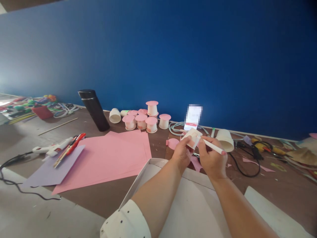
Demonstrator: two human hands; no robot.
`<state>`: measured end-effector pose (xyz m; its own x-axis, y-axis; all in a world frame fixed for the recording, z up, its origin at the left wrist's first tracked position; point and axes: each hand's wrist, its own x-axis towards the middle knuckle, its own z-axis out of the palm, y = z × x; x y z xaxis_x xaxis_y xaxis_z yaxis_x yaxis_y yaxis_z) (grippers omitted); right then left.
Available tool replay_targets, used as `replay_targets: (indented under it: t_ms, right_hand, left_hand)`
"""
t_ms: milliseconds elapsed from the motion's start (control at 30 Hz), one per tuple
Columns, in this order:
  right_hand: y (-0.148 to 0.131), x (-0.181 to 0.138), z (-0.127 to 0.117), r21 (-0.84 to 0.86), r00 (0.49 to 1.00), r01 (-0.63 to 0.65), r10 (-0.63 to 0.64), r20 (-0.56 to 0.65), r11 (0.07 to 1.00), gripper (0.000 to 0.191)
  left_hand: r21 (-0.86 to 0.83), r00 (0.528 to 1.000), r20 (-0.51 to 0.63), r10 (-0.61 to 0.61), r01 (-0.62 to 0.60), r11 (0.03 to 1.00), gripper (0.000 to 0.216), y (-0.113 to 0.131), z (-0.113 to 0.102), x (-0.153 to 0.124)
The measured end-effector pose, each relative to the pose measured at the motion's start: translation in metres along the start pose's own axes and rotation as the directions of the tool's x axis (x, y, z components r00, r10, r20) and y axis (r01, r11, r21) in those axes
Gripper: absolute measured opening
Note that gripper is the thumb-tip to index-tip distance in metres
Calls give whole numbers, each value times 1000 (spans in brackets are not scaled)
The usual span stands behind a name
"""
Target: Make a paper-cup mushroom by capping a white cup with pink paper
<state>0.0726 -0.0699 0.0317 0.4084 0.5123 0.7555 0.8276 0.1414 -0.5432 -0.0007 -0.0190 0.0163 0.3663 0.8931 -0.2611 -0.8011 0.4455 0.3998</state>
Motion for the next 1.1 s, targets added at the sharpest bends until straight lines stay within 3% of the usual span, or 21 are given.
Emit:
replay_targets:
  t_ms: [300,900,1100]
  right_hand:
    - [0,-1,1,-10,999,34,-34,1,999,21]
    - [-1,-2,2,-32,1000,8,-8,26,999,22]
    - [-2,-2,1,28,1000,6,-6,18,1000,22]
  left_hand:
    - [6,999,-39,-9,10,1000,24,1,1,1]
    - [13,1000,-12,-12,12,1000,30,-1,-4,5]
    - [-3,1000,-16,-15,15,1000,25,0,-3,4]
